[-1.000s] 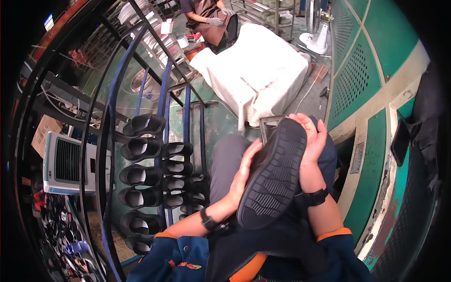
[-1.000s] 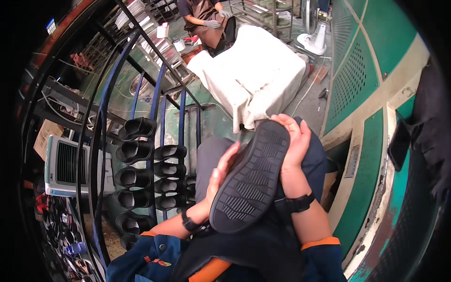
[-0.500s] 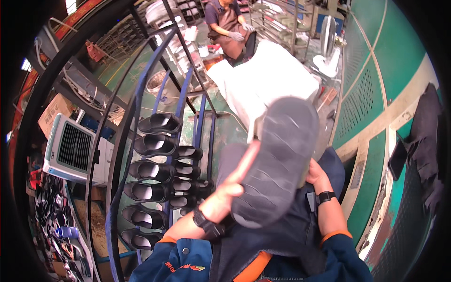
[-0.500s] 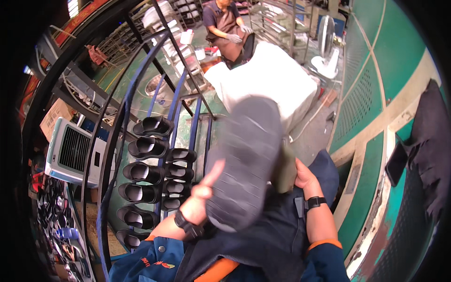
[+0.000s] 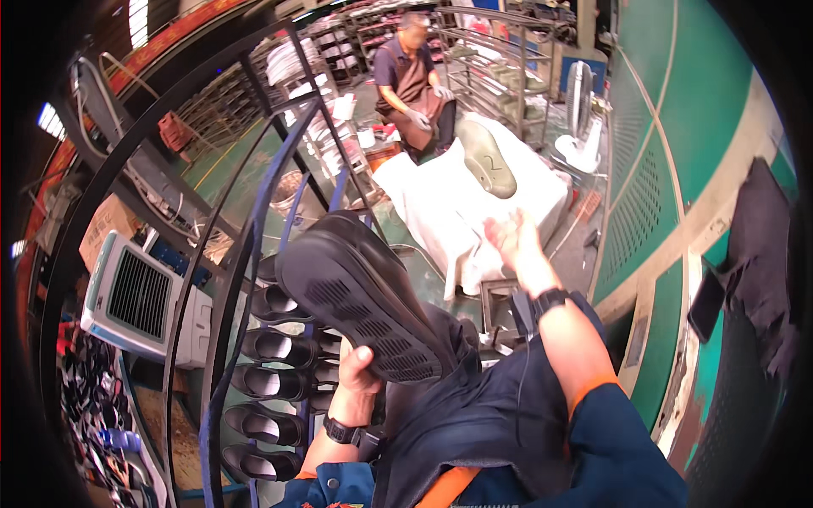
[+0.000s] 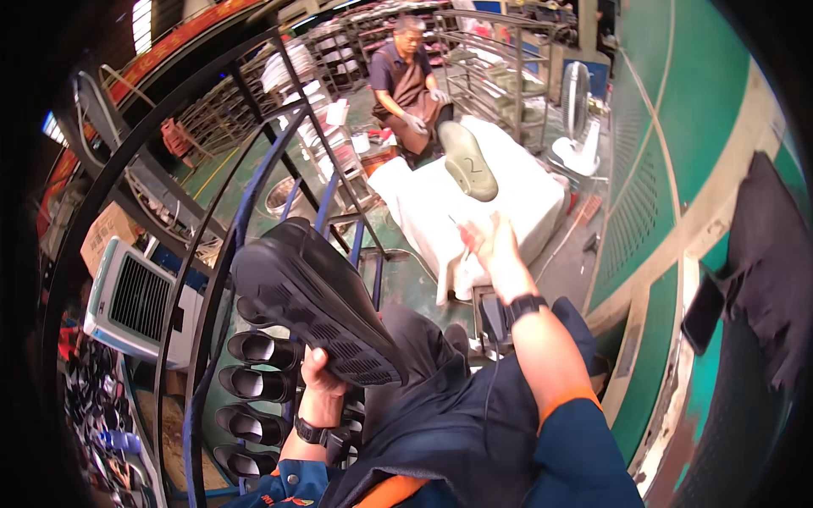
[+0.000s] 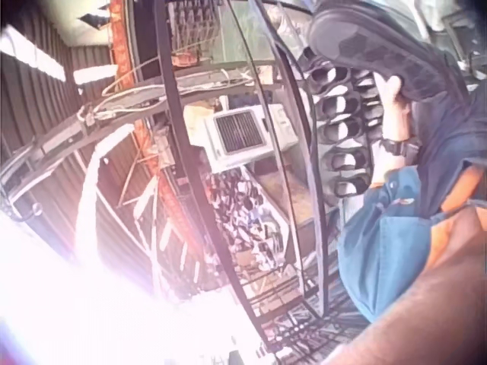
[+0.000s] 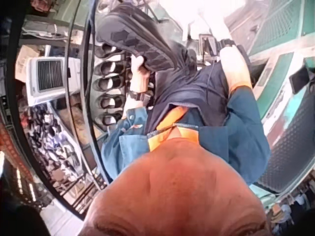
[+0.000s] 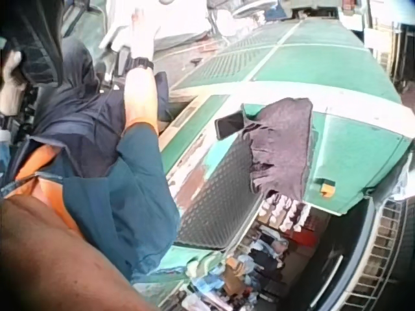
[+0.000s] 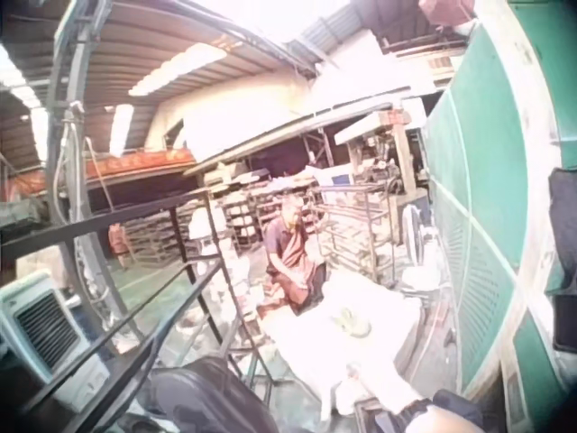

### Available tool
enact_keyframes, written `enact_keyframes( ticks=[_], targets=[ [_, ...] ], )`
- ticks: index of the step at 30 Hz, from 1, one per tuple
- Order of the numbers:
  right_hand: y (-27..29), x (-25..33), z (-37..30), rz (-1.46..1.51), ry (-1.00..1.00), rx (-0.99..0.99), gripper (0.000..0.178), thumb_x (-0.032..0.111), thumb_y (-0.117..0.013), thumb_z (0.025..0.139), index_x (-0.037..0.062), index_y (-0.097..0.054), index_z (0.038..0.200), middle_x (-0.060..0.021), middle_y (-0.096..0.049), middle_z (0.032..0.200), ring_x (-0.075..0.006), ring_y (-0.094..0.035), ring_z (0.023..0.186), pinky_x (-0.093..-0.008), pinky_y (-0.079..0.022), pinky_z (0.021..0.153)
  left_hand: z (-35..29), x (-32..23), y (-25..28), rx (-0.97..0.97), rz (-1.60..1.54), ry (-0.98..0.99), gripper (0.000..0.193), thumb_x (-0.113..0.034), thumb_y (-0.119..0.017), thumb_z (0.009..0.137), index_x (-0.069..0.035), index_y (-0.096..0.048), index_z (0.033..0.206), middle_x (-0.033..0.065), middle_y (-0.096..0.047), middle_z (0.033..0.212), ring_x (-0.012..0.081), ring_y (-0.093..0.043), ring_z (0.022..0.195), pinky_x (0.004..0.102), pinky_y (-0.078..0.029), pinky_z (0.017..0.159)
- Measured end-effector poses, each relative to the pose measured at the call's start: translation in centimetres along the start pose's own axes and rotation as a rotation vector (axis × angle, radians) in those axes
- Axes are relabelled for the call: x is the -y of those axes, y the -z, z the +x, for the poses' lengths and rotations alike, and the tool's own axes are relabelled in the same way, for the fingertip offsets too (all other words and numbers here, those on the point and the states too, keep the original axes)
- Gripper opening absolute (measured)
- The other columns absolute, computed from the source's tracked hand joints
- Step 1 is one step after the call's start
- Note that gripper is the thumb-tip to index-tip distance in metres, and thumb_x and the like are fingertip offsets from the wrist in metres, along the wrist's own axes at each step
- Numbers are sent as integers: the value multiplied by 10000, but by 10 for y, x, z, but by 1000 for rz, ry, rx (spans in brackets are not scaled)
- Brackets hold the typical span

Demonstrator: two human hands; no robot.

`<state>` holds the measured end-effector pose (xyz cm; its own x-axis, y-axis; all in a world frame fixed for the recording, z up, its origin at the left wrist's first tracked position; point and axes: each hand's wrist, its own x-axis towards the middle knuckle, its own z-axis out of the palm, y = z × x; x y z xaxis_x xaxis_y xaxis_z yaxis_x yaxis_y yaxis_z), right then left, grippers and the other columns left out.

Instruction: Picking up shoe components, examining them, and placing them on a conveyor/rack system.

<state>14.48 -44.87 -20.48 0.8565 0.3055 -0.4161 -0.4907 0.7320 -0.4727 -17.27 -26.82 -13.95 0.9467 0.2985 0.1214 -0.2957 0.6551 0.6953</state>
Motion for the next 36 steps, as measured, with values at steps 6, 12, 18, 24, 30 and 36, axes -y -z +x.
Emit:
enact_keyframes(
  ticks=[6, 12, 18, 24, 30, 36],
  targets=[
    [15, -66, -142, -408, -686, 734, 789, 645, -389, 971, 17, -404, 1448, -268, -560, 1322, -432, -609, 1148, -565, -520, 922, 18, -27, 5, 227, 1092, -497, 800, -293, -795, 779, -146, -418, 1468, 213, -358, 1513, 388, -418, 1359, 504, -350, 1109],
    [29, -32, -153, -70, -479, 635, 572, 409, -512, 997, -10, -485, 1386, -207, -614, 1284, -302, -644, 1133, -441, -526, 983, 38, -2, -43, 543, 1763, -530, 764, -130, -666, 678, -166, -497, 1422, 241, -240, 1568, 466, -170, 1467, 603, -127, 1183],
    [35, -16, -163, -4, -250, 651, 565, 408, -473, 1020, -25, -462, 1383, -185, -599, 1309, -273, -633, 1148, -422, -519, 993, 22, 33, -43, 510, 1496, -624, 688, -364, -713, 732, -115, -555, 1354, 138, -486, 1427, 391, -343, 1399, 631, -167, 1148],
    [36, -22, -173, -138, -96, 642, 531, 343, -454, 1034, 10, -386, 1442, -159, -540, 1374, -243, -597, 1192, -393, -492, 1021, 17, 28, -64, 664, 1535, -614, 547, -394, -746, 738, -92, -647, 1184, 69, -639, 1139, 291, -527, 1242, 574, -248, 1140],
    [40, -32, -182, -478, 35, 604, 618, 164, -455, 993, 3, -210, 1537, -154, -395, 1504, -246, -441, 1357, -375, -347, 1141, 15, 61, -54, 835, 1454, -308, 366, -324, -718, 815, 5, -575, 741, 156, -580, 738, 358, -603, 821, 471, -470, 836],
    [56, -40, -182, -352, -52, 577, 644, 272, -416, 1001, -15, -207, 1539, -177, -339, 1548, -282, -393, 1399, -405, -311, 1165, 5, 82, -36, 685, 1169, -255, 392, -320, -632, 919, 16, -532, 745, 196, -558, 731, 424, -560, 761, 481, -449, 730]
  ],
)
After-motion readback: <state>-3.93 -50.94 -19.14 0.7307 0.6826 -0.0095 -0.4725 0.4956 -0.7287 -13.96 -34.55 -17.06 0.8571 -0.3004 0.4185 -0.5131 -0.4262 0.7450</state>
